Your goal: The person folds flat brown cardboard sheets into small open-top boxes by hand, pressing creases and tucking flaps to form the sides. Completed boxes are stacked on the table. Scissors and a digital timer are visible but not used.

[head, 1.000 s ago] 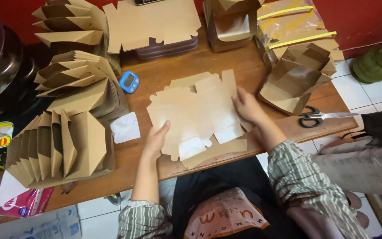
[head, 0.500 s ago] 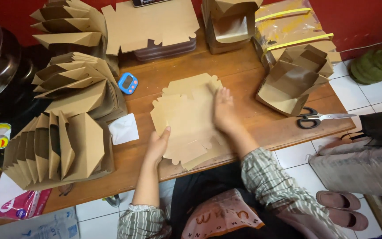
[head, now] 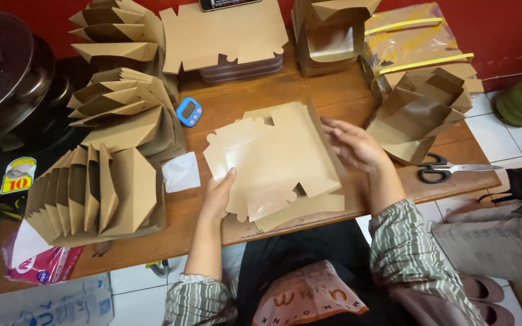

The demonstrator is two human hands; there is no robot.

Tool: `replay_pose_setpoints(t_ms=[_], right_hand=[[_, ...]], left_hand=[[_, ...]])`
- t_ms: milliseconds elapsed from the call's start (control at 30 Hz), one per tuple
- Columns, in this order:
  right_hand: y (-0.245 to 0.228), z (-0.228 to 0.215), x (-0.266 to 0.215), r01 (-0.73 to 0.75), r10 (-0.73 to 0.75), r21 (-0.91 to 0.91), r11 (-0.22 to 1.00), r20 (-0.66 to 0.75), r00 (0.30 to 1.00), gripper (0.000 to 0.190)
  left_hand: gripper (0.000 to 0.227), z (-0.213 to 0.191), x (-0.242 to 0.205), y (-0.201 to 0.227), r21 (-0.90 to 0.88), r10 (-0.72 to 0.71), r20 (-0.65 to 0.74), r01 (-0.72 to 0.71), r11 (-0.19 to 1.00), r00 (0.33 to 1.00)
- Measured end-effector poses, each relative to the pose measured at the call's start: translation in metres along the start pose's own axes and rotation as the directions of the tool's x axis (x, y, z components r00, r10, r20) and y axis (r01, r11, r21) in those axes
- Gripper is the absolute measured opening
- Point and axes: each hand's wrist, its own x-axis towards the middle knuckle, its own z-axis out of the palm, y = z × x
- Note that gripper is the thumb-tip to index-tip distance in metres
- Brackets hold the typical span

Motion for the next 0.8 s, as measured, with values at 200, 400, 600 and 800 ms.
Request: replay_pose_setpoints(t_ms=[200,400,600,800], right_hand=[[0.062,-0.036,0.025,0.013,0.007,0.103,0.995,-0.198,0.980,0.039],[0.016,0.025,0.008,-0.212,0.086,-0.697,0.685,-0.211,0.974,0.068],[0.040,0.076,0.027,-0.211,0.280,-0.804,0.556,-0.057,0.958,0.073],[0.056,0.127,0.002,0.117,0.094,-0.859,0.498,0.188,0.978,0.074]], left_hand=[[0.044,0.019,0.012,-0.017,0.005,0.001,0.024,-0.001,1.000,1.000],[0.048,0.018,0.041,-0.049,0.265,0.047,-0.012,-0.042,0.963,0.999],[0.051,0.027,0.027,-0.034,0.344,0.036,-0.077,-0.007,0.939,0.996],[0.059,0.046,-0.006,-0.005,0.168,-0.006,-0.127,0.027,0.985,0.992]])
